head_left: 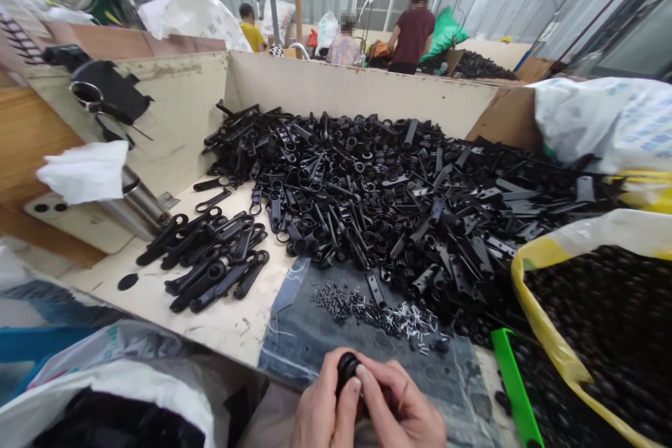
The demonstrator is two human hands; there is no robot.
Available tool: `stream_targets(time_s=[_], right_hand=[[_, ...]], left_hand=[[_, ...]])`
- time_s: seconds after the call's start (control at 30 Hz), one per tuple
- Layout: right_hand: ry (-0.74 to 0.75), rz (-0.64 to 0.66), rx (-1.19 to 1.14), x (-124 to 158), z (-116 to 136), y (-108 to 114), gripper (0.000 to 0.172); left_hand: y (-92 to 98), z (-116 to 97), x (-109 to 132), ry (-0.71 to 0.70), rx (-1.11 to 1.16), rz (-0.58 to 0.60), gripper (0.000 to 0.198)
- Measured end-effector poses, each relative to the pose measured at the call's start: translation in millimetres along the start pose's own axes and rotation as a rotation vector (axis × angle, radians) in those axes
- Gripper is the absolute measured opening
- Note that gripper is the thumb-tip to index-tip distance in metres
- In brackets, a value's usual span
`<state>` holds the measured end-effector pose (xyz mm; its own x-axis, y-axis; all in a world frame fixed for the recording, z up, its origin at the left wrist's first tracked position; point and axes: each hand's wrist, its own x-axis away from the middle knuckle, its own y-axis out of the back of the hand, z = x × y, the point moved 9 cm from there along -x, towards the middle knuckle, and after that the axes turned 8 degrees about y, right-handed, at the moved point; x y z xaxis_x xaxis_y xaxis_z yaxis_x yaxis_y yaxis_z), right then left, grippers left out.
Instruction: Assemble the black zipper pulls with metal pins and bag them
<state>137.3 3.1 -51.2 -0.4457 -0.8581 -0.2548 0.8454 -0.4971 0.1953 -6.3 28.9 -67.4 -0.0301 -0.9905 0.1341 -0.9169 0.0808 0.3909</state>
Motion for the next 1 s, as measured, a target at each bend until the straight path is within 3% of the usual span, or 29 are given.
stream_targets(time_s=[0.13, 0.27, 0.3, 0.37, 0.43, 0.47, 0.53, 0.63, 0.83, 1.0], right_hand=[[-0.107, 0.128, -0.040, -4, -7, 1, 0.038], [-0.178, 0.467, -0.193, -8, -3, -8, 0.043], [-0.184, 0.517, -0.212, -9, -1, -9, 0.044], [-0.185, 0.544, -0.189, -12, 1, -10, 0.044], [-0.174, 0.509, -0.137, -17, 3, -12, 0.041], [-0.163, 0.478, -0.128, -19, 4, -14, 0.040], [-0.128, 0.443, -0.154, -24, 11, -20, 0.038], [-0.025, 0.491, -0.165, -29, 27, -33, 0.032], [0.012, 0.455, -0.102, -41, 32, -35, 0.031], [-0.040, 0.615, -0.113, -39, 28, -42, 0.033]], left_hand=[[7.9, -7, -2, -0.031, -0.110, 0.085, 0.035], [5.1, -25, -5, -0.183, -0.172, 0.414, 0.029], [5.9, -30, -4, -0.267, -0.213, 0.444, 0.028], [12.7, -39, -2, -0.458, -0.350, 0.365, 0.033], [19.8, -44, -1, -0.521, -0.466, 0.268, 0.045], [23.6, -42, -4, -0.453, -0.473, 0.259, 0.050], [31.7, -31, -11, -0.163, -0.402, 0.314, 0.057], [44.7, -20, -11, 0.209, -0.290, 0.376, 0.042], [50.5, -21, -14, 0.272, -0.105, 0.392, 0.029], [36.1, -3, -6, 0.422, 0.188, 0.560, 0.032]])
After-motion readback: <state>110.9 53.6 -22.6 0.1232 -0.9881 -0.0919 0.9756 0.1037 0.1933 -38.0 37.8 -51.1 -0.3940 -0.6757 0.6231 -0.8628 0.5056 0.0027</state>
